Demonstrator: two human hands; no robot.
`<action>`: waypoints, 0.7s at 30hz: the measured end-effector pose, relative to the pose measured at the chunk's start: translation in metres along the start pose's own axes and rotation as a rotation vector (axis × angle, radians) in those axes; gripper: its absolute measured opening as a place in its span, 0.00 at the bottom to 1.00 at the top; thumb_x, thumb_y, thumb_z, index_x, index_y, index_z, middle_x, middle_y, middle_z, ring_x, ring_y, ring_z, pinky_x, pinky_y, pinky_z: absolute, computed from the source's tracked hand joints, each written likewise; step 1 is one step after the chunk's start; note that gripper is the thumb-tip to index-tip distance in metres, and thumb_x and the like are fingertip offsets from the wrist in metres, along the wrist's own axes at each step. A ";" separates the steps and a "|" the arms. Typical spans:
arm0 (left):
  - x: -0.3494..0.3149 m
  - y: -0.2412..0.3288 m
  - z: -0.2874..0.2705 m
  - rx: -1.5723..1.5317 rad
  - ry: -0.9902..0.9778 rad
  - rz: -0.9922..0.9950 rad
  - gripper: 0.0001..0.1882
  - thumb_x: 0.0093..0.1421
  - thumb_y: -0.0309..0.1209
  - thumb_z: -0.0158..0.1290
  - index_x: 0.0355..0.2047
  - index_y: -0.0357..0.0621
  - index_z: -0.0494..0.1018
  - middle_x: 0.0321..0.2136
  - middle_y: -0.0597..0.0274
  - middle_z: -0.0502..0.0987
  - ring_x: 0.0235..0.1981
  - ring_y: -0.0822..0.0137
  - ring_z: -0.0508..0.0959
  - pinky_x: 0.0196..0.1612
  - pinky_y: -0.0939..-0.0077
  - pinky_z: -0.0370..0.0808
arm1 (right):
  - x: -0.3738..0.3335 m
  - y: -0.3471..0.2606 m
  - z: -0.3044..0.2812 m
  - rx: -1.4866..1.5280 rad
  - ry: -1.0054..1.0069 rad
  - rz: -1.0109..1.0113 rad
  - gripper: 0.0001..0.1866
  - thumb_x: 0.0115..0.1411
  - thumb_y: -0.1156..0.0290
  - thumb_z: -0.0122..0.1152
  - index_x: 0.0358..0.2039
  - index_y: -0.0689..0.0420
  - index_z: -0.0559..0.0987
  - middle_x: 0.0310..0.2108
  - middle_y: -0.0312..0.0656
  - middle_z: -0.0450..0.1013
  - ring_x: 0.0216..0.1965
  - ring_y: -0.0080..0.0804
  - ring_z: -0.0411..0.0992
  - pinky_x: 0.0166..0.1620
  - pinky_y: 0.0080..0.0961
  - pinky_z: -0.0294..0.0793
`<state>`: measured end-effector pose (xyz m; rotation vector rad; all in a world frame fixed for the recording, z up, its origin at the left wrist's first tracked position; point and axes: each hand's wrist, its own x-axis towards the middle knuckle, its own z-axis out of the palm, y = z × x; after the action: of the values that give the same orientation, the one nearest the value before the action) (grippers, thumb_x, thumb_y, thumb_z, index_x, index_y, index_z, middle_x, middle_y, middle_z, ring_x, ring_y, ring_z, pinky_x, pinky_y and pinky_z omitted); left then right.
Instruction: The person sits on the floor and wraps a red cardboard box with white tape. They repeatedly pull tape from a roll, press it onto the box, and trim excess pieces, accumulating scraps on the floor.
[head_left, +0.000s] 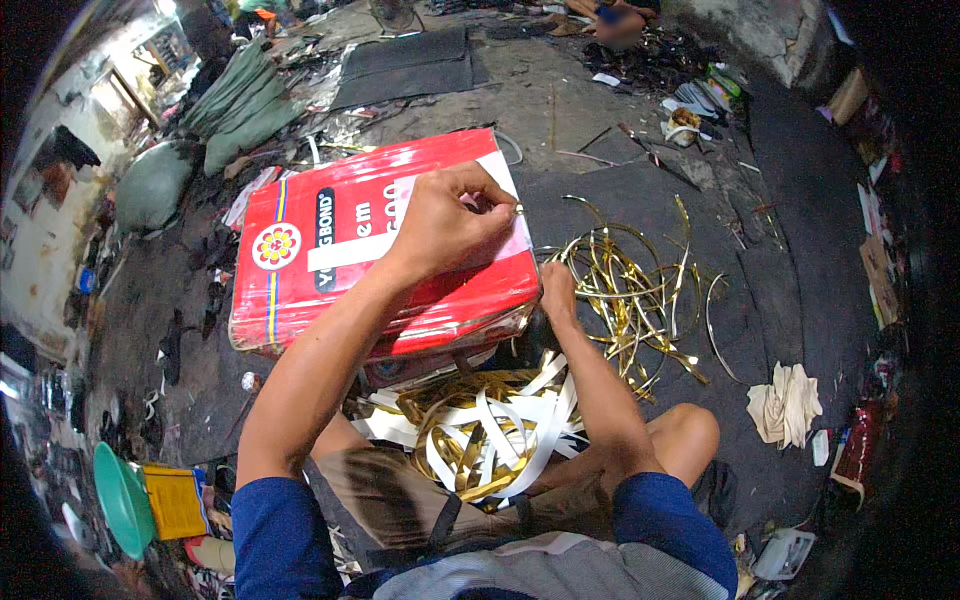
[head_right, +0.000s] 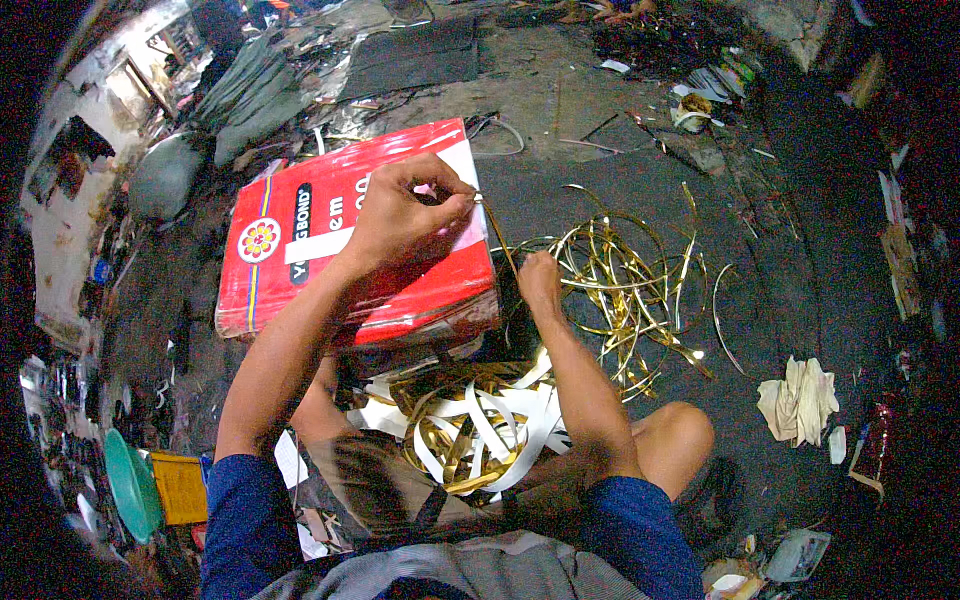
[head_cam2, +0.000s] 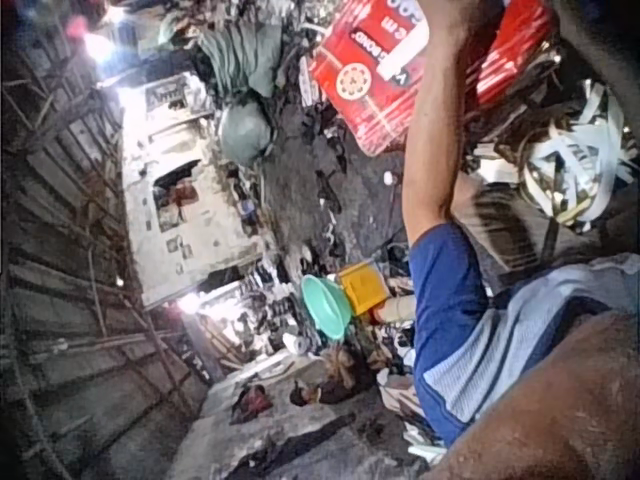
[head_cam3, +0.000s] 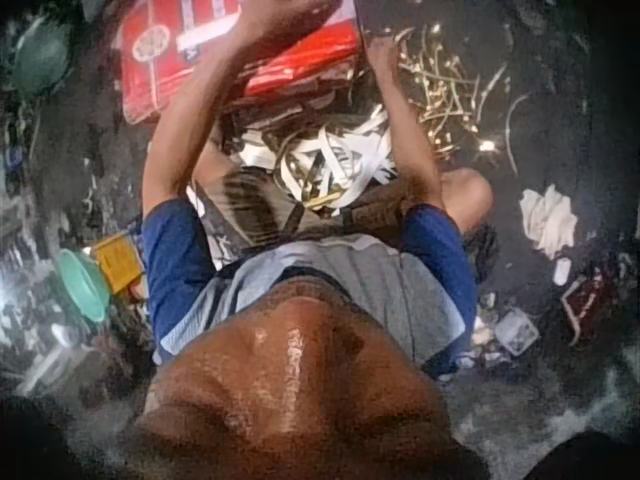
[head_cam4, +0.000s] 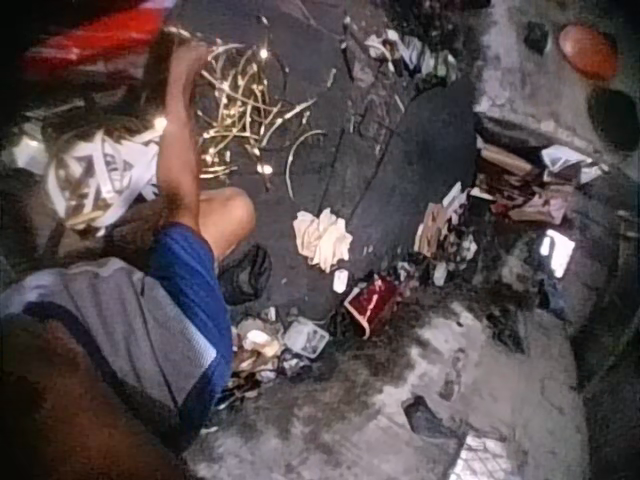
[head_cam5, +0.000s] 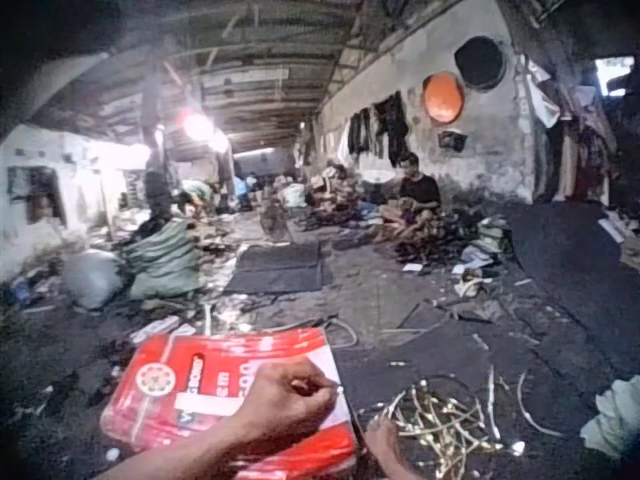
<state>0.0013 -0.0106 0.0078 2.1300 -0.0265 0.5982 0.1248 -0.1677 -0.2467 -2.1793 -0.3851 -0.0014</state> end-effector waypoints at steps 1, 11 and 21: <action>0.003 0.002 0.003 -0.001 -0.005 0.028 0.04 0.58 0.24 0.64 0.29 0.35 0.81 0.27 0.62 0.82 0.29 0.75 0.81 0.34 0.77 0.80 | 0.002 0.032 0.004 -0.223 -0.085 -0.114 0.14 0.65 0.69 0.54 0.32 0.67 0.82 0.33 0.63 0.77 0.38 0.61 0.78 0.43 0.51 0.75; 0.004 -0.002 -0.005 -0.026 -0.056 0.061 0.01 0.58 0.21 0.62 0.30 0.36 0.82 0.30 0.62 0.81 0.33 0.74 0.81 0.36 0.79 0.80 | -0.038 0.107 0.031 -0.306 -0.133 0.235 0.14 0.59 0.72 0.57 0.41 0.68 0.81 0.39 0.60 0.80 0.45 0.63 0.78 0.53 0.52 0.77; -0.002 -0.001 -0.020 0.284 -0.143 0.511 0.11 0.57 0.22 0.63 0.41 0.41 0.84 0.34 0.56 0.80 0.33 0.60 0.82 0.35 0.67 0.80 | -0.037 0.124 0.037 -0.171 -0.136 0.305 0.14 0.61 0.70 0.53 0.38 0.69 0.81 0.43 0.62 0.78 0.47 0.63 0.77 0.53 0.52 0.77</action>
<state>-0.0081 0.0049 0.0163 2.4527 -0.6123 0.7761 0.1190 -0.2172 -0.3719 -2.3952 -0.1283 0.2932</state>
